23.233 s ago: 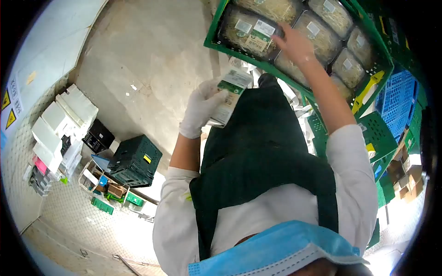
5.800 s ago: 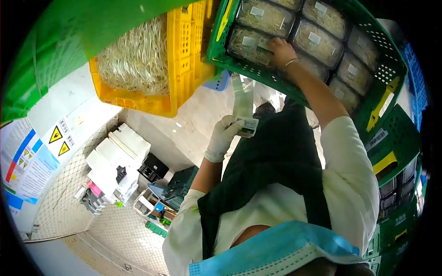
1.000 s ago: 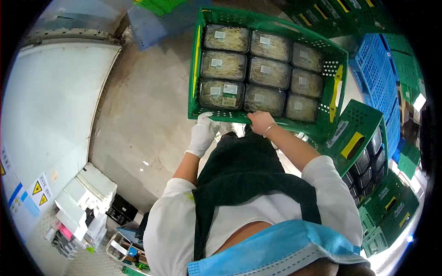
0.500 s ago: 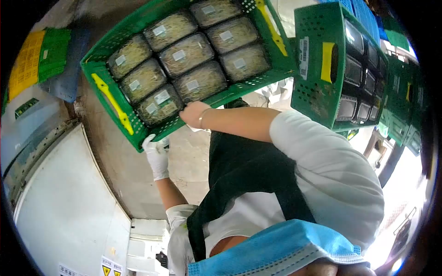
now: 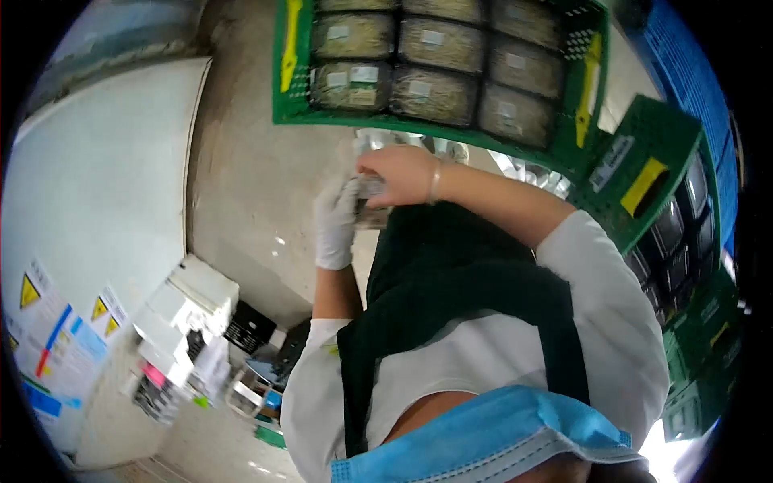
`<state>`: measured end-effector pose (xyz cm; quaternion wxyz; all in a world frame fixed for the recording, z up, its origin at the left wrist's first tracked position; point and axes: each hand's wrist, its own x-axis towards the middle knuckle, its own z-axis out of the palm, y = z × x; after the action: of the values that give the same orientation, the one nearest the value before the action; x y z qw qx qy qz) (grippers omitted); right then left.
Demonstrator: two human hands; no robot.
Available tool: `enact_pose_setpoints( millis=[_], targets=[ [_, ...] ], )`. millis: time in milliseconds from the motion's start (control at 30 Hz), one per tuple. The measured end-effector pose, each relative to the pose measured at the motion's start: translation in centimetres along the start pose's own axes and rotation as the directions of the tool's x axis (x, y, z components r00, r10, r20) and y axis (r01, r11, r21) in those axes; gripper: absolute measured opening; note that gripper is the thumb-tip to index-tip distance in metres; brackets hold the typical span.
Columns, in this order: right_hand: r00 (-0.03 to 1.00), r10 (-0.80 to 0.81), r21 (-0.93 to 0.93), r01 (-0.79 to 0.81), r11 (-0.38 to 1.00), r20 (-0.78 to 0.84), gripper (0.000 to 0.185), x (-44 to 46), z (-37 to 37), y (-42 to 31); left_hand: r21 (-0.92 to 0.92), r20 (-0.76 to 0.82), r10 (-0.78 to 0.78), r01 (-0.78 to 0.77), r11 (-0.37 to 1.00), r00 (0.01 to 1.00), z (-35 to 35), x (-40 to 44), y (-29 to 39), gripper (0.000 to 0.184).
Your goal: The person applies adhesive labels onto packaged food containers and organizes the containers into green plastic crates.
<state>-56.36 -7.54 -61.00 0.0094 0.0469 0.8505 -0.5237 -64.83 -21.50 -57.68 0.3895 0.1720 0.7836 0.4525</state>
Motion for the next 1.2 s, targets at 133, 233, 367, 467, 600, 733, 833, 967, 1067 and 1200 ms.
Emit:
enact_pose_setpoints(
  millis=[133,233,367,467,600,733,833,967,1067,1200],
  targets=[
    [0.988,0.149,-0.019,-0.150,0.989,-0.032,0.028,1.2,0.0,-0.9,-0.062,0.001,-0.007,0.007,0.998,1.000,-0.5,0.7,-0.5,0.012],
    [0.985,0.171,0.126,-0.167,0.978,-0.022,0.023,2.4,0.7,-0.2,-0.093,0.005,-0.187,0.186,0.978,0.982,-2.3,2.4,-0.6,0.019],
    [0.937,0.311,0.418,-0.348,0.839,0.157,0.029,5.7,1.0,0.6,-0.284,0.091,-0.132,0.153,0.947,0.987,-4.3,5.4,-1.9,0.017],
    [0.912,0.387,0.611,-0.385,0.692,0.136,0.038,7.2,0.9,1.5,-0.050,0.045,0.100,-0.098,0.994,0.994,-5.6,8.1,-1.6,0.021],
    [0.966,0.250,0.267,-0.225,0.937,-0.064,0.038,7.6,2.0,2.3,0.009,0.225,0.218,-0.226,0.974,0.949,-4.7,9.5,1.9,0.065],
    [0.930,0.325,0.295,-0.267,0.918,-0.170,0.031,6.5,0.1,0.7,-0.201,0.223,-0.076,0.122,0.972,0.972,-3.7,9.8,3.0,0.051],
    [0.919,0.336,0.242,-0.285,0.927,-0.205,0.024,6.3,-1.9,0.8,-0.139,0.353,0.093,-0.046,0.989,0.931,-3.3,10.7,2.8,0.053],
    [0.777,0.502,0.182,-0.470,0.864,-0.380,0.023,3.3,-7.4,3.0,-0.066,0.394,-0.225,0.271,0.960,0.891,-1.4,10.3,4.8,0.020],
    [0.518,0.669,0.159,-0.715,0.681,-0.534,0.029,1.4,-14.7,7.3,0.120,0.509,-0.254,0.225,0.967,0.823,-2.7,11.4,4.5,0.015],
    [0.763,0.483,-0.283,-0.622,0.730,-0.430,0.043,4.0,-16.8,13.7,-0.106,0.617,-0.242,0.384,0.917,0.749,-4.6,11.8,2.0,0.014]
  ],
)
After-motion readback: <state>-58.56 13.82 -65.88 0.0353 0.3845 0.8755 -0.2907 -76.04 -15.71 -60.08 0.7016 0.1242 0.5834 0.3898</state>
